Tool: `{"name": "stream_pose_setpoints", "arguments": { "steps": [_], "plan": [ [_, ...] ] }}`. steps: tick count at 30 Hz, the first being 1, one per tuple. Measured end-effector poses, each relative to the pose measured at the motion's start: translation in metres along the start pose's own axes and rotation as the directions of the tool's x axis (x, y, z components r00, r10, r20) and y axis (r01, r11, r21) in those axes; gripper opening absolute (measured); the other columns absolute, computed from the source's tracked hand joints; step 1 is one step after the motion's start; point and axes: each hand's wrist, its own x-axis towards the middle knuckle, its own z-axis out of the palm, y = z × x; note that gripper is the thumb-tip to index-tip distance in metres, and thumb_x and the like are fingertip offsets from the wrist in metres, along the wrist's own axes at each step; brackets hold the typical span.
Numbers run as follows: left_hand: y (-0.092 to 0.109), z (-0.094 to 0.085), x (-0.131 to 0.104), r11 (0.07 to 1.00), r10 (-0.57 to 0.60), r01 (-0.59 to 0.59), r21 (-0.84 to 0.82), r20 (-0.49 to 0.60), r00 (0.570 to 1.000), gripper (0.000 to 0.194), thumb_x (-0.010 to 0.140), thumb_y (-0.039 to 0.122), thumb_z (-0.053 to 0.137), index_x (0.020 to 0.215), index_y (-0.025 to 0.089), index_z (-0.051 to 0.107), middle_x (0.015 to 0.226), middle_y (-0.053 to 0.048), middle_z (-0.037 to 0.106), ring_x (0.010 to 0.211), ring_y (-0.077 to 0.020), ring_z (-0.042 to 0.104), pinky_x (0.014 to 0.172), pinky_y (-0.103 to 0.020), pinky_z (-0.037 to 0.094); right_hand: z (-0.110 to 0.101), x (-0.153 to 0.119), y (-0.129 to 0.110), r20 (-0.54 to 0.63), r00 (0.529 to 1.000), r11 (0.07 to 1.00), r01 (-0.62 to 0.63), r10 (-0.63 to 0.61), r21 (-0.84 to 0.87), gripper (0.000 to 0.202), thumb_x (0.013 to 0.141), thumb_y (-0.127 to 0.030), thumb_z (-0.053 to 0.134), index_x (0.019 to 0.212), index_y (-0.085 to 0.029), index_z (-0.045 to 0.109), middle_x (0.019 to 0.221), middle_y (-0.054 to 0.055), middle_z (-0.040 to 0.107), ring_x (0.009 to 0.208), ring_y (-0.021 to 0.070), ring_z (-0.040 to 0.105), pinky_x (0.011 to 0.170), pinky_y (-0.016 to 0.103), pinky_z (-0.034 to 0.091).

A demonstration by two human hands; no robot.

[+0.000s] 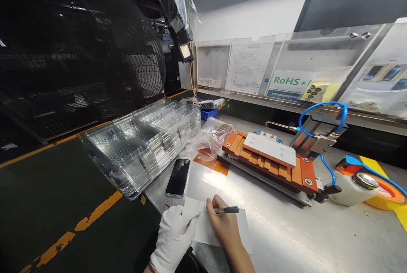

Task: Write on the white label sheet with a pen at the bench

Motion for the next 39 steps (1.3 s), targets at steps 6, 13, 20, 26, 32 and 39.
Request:
{"name": "stream_pose_setpoints", "arguments": {
  "steps": [6, 13, 20, 26, 32, 39],
  "plan": [
    [0.0, -0.001, 0.0, 1.0, 0.0, -0.001, 0.009, 0.032, 1.0, 0.026, 0.083, 0.02, 0.058, 0.099, 0.037, 0.07, 0.07, 0.0, 0.058, 0.067, -0.0192, 0.054, 0.061, -0.033, 0.032, 0.001, -0.003, -0.001, 0.034, 0.999, 0.999, 0.04, -0.039, -0.012, 0.044, 0.082, -0.058, 0.05, 0.058, -0.024, 0.036, 0.052, -0.006, 0.032, 0.052, 0.014, 0.032, 0.051, 0.028, 0.023],
    [0.003, -0.004, 0.001, 1.0, 0.005, -0.005, 0.026, -0.001, 1.0, 0.017, 0.083, 0.022, 0.061, 0.09, 0.034, 0.071, 0.07, -0.001, 0.057, 0.066, -0.0192, 0.051, 0.06, -0.032, 0.03, -0.005, -0.005, -0.007, -0.112, 0.993, 0.998, 0.034, -0.04, -0.054, 0.041, 0.081, -0.05, 0.05, 0.061, -0.024, 0.027, 0.056, -0.007, 0.025, 0.054, 0.0132, 0.025, 0.053, 0.029, 0.022],
    [0.003, -0.003, -0.001, 1.0, -0.015, 0.015, -0.004, -0.032, 0.999, 0.018, 0.08, 0.02, 0.064, 0.088, 0.035, 0.071, 0.071, 0.0, 0.058, 0.069, -0.0192, 0.052, 0.062, -0.031, 0.033, -0.006, -0.006, -0.011, -0.087, 0.996, 1.0, 0.0, 0.003, 0.031, 0.043, 0.083, -0.055, 0.049, 0.06, -0.025, 0.029, 0.056, -0.006, 0.027, 0.053, 0.0143, 0.031, 0.051, 0.029, 0.024],
    [0.002, -0.002, 0.0, 1.0, -0.008, 0.008, 0.004, 0.011, 1.0, 0.021, 0.081, 0.019, 0.062, 0.091, 0.034, 0.07, 0.07, 0.0, 0.058, 0.066, -0.0194, 0.052, 0.061, -0.031, 0.032, -0.004, -0.006, -0.01, -0.008, 1.0, 1.0, -0.02, 0.02, 0.015, 0.042, 0.081, -0.054, 0.05, 0.059, -0.025, 0.029, 0.056, -0.006, 0.027, 0.054, 0.0147, 0.03, 0.054, 0.029, 0.021],
    [0.003, -0.002, -0.002, 1.0, -0.022, 0.022, 0.007, -0.004, 1.0, 0.019, 0.081, 0.02, 0.062, 0.09, 0.035, 0.071, 0.071, -0.001, 0.058, 0.068, -0.0202, 0.052, 0.063, -0.032, 0.033, -0.006, -0.006, -0.011, 0.004, 0.999, 0.999, -0.041, 0.041, 0.011, 0.042, 0.08, -0.053, 0.05, 0.059, -0.024, 0.029, 0.056, -0.006, 0.028, 0.055, 0.0152, 0.031, 0.055, 0.029, 0.021],
    [0.003, -0.003, 0.0, 1.0, -0.012, 0.012, 0.012, 0.006, 1.0, 0.019, 0.082, 0.021, 0.061, 0.09, 0.035, 0.071, 0.069, -0.001, 0.057, 0.066, -0.0191, 0.052, 0.061, -0.031, 0.032, -0.006, -0.002, -0.007, -0.038, 0.997, 0.998, -0.064, 0.063, -0.007, 0.043, 0.081, -0.057, 0.049, 0.06, -0.025, 0.032, 0.054, -0.006, 0.031, 0.054, 0.0154, 0.032, 0.053, 0.029, 0.023]
  ]
}}
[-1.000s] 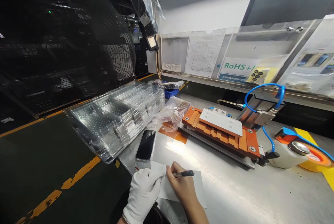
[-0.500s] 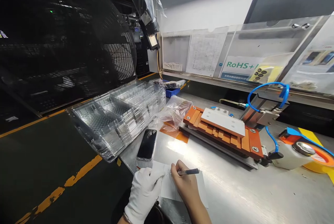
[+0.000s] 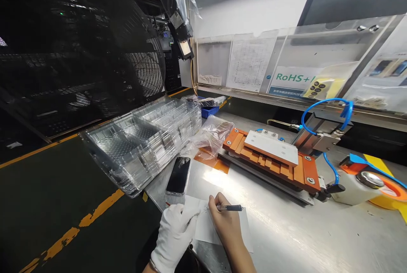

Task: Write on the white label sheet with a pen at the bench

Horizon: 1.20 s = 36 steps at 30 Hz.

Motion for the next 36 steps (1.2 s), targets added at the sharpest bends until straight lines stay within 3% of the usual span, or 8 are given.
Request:
{"name": "stream_pose_setpoints", "arguments": {
  "steps": [9, 17, 28, 36],
  "plan": [
    [-0.001, 0.002, -0.002, 0.996, -0.079, 0.081, -0.023, 0.044, 0.996, 0.018, 0.086, 0.029, 0.057, 0.082, 0.024, 0.073, 0.07, -0.003, 0.061, 0.068, -0.0193, 0.055, 0.063, -0.032, 0.037, 0.001, 0.001, 0.003, 0.005, 1.0, 1.0, 0.007, -0.007, -0.004, 0.042, 0.081, -0.055, 0.05, 0.061, -0.024, 0.029, 0.054, -0.006, 0.029, 0.054, 0.015, 0.031, 0.054, 0.029, 0.023],
    [0.0, 0.001, 0.0, 1.0, -0.023, 0.024, -0.001, 0.022, 0.999, 0.015, 0.085, 0.026, 0.058, 0.085, 0.031, 0.073, 0.069, -0.001, 0.059, 0.065, -0.0193, 0.053, 0.062, -0.032, 0.033, -0.002, -0.004, -0.006, -0.01, 0.999, 0.997, -0.052, 0.052, 0.061, 0.043, 0.083, -0.058, 0.047, 0.061, -0.025, 0.032, 0.052, -0.007, 0.033, 0.053, 0.0155, 0.034, 0.055, 0.029, 0.026],
    [0.0, -0.001, -0.001, 1.0, 0.003, -0.003, -0.009, 0.009, 1.0, 0.015, 0.083, 0.024, 0.06, 0.088, 0.033, 0.07, 0.068, 0.0, 0.056, 0.064, -0.0193, 0.051, 0.061, -0.032, 0.031, -0.001, -0.005, -0.01, -0.029, 0.999, 0.996, -0.026, 0.028, 0.081, 0.046, 0.081, -0.061, 0.049, 0.061, -0.024, 0.031, 0.057, -0.006, 0.029, 0.057, 0.0156, 0.031, 0.056, 0.03, 0.023],
    [-0.002, 0.001, -0.002, 0.999, -0.023, 0.023, -0.048, 0.01, 1.0, 0.024, 0.08, 0.019, 0.064, 0.095, 0.037, 0.07, 0.072, 0.0, 0.057, 0.07, -0.019, 0.052, 0.064, -0.031, 0.033, 0.0, -0.006, -0.012, -0.027, 0.999, 0.996, -0.026, 0.029, 0.081, 0.047, 0.08, -0.062, 0.05, 0.061, -0.024, 0.032, 0.057, -0.006, 0.029, 0.056, 0.0151, 0.033, 0.055, 0.029, 0.025]
  ]
}}
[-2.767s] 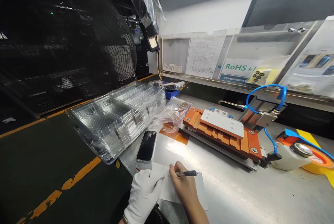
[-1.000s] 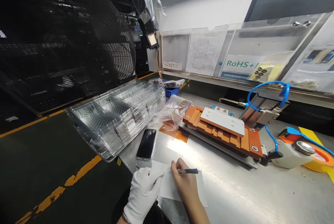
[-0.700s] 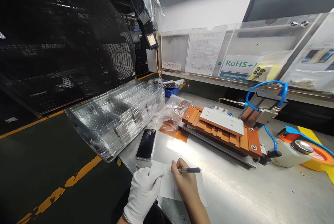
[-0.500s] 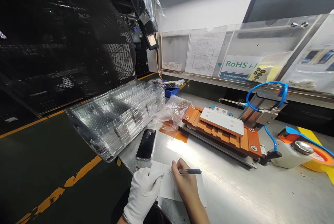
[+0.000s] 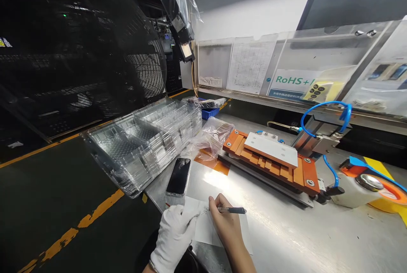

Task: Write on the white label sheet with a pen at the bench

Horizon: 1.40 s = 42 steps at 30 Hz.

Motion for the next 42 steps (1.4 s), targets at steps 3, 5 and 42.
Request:
{"name": "stream_pose_setpoints", "arguments": {
  "steps": [3, 5, 42],
  "plan": [
    [-0.0005, 0.0007, -0.0001, 1.0, 0.007, -0.007, -0.003, -0.014, 1.0, 0.024, 0.08, 0.019, 0.063, 0.095, 0.037, 0.07, 0.073, 0.0, 0.058, 0.07, -0.0191, 0.052, 0.064, -0.031, 0.033, 0.0006, 0.0001, 0.0008, -0.004, 1.0, 1.0, 0.0, 0.0, 0.002, 0.046, 0.08, -0.062, 0.051, 0.06, -0.024, 0.033, 0.054, -0.007, 0.032, 0.054, 0.0152, 0.034, 0.054, 0.029, 0.026],
    [-0.0006, 0.0011, -0.0004, 1.0, 0.02, -0.02, 0.001, -0.025, 0.999, 0.023, 0.081, 0.019, 0.063, 0.094, 0.036, 0.07, 0.072, 0.0, 0.057, 0.07, -0.0191, 0.051, 0.064, -0.031, 0.033, 0.001, 0.0003, 0.0018, -0.004, 1.0, 1.0, -0.002, 0.002, 0.0, 0.046, 0.08, -0.062, 0.051, 0.06, -0.024, 0.034, 0.052, -0.007, 0.033, 0.053, 0.0153, 0.034, 0.055, 0.029, 0.027],
    [0.0018, -0.0021, 0.0013, 0.999, 0.041, -0.041, 0.033, 0.007, 0.999, 0.019, 0.085, 0.022, 0.057, 0.092, 0.033, 0.07, 0.071, -0.001, 0.057, 0.068, -0.0187, 0.051, 0.062, -0.032, 0.031, 0.0018, 0.0017, 0.0053, 0.017, 1.0, 1.0, 0.005, -0.006, 0.007, 0.047, 0.081, -0.063, 0.051, 0.06, -0.024, 0.035, 0.052, -0.006, 0.035, 0.053, 0.0153, 0.034, 0.055, 0.029, 0.026]
  ]
}}
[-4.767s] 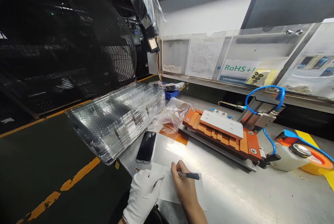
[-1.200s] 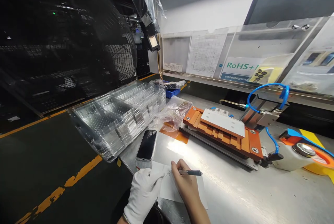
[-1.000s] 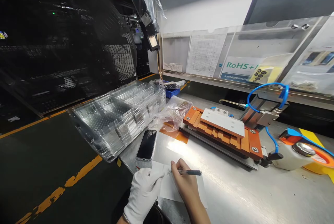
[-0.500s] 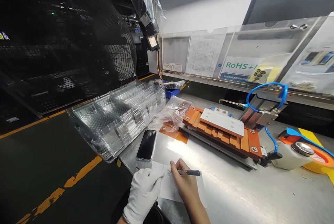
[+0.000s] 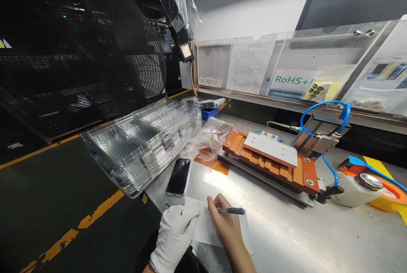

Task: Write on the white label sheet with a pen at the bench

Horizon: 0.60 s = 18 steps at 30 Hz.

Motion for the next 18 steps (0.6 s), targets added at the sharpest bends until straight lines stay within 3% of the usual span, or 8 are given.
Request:
{"name": "stream_pose_setpoints", "arguments": {
  "steps": [18],
  "plan": [
    [-0.0018, 0.0028, -0.001, 0.998, -0.055, 0.054, 0.018, 0.058, 0.997, 0.016, 0.081, 0.021, 0.06, 0.089, 0.031, 0.07, 0.073, -0.001, 0.059, 0.071, -0.0201, 0.054, 0.065, -0.033, 0.034, -0.0009, -0.0044, -0.0054, 0.032, 0.999, 0.999, 0.004, -0.003, -0.035, 0.043, 0.077, -0.056, 0.051, 0.057, -0.024, 0.032, 0.051, -0.006, 0.031, 0.052, 0.0146, 0.033, 0.054, 0.028, 0.025]
  ]
}}
